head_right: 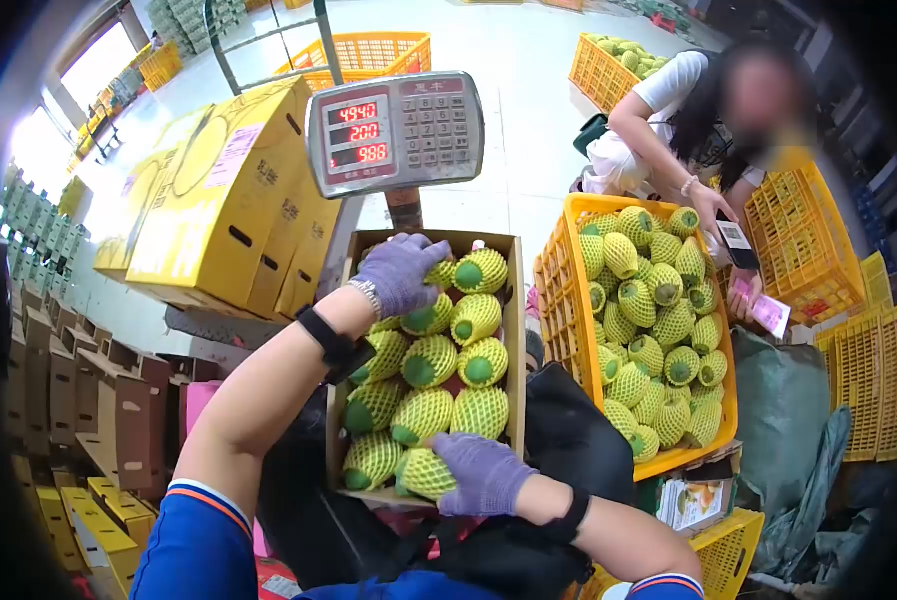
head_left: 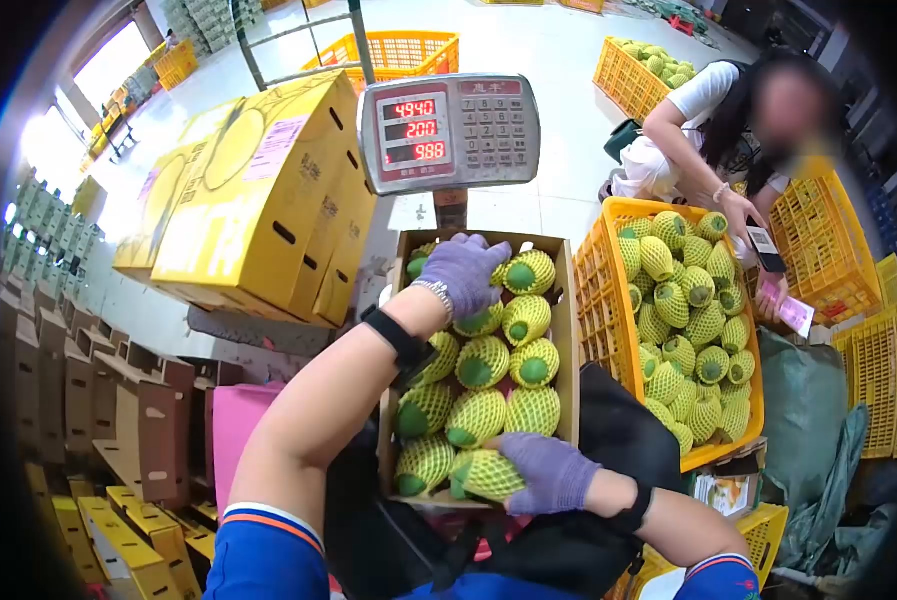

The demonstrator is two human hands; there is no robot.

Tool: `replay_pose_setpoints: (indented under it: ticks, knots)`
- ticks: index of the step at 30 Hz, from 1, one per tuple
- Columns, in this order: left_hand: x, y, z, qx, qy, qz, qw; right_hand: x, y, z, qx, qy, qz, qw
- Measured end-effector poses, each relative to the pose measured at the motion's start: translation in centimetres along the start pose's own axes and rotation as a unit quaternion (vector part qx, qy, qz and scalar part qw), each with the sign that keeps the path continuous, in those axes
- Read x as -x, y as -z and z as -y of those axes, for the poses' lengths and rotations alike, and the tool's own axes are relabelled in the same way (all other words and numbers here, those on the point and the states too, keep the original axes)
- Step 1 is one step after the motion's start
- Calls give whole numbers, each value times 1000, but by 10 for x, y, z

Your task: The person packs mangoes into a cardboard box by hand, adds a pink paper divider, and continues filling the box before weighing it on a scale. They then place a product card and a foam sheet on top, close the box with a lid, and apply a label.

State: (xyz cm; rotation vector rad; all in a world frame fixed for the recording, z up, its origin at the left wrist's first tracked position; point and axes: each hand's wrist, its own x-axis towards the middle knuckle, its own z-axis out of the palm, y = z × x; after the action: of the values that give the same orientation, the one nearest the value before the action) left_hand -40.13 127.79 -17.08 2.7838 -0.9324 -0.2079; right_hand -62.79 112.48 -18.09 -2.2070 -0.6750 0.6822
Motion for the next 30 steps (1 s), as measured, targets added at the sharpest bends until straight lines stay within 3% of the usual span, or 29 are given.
replay_pose_setpoints:
  ticks: [3,5,6,8,9,10,14,18,20,21,23,24,26,30]
  knots:
    - [-47,-3,6,0,24,108,994,-1,81,-9,-60,-40,-19,997]
    - [-65,-11,8,44,35,120,991,-17,115,-47,-176,-35,-171,969]
    - [-68,-16,7,46,37,127,990,-30,157,-37,9,-58,-215,975]
    - [-74,-22,5,44,24,183,982,-66,192,-92,10,-38,-235,971]
    - [-74,-37,10,42,23,164,985,-80,208,-84,7,-108,-212,971]
    - [-72,-37,10,35,19,165,985,-94,214,-86,10,-108,-184,977]
    - [-55,-41,1,4,42,198,979,-133,213,-87,105,-119,-175,972]
    - [-45,-68,-4,-87,-15,78,993,-155,206,-88,130,-123,-144,973]
    - [-45,-57,-9,-96,-5,173,980,-170,199,-83,174,-118,-136,968]
    - [-43,-58,-8,-99,-3,171,980,-175,195,-79,196,-116,-154,962]
    - [-34,-65,-4,-93,-57,9,994,-191,189,-82,208,-109,-169,957]
    - [-36,-67,-4,-60,-21,76,995,-196,188,-83,206,-106,-168,958]
    - [-33,-65,-2,-50,-10,93,994,-203,189,-77,244,-74,-98,962]
    - [-33,-67,1,-36,-2,129,991,-206,163,-68,321,-73,-184,926]
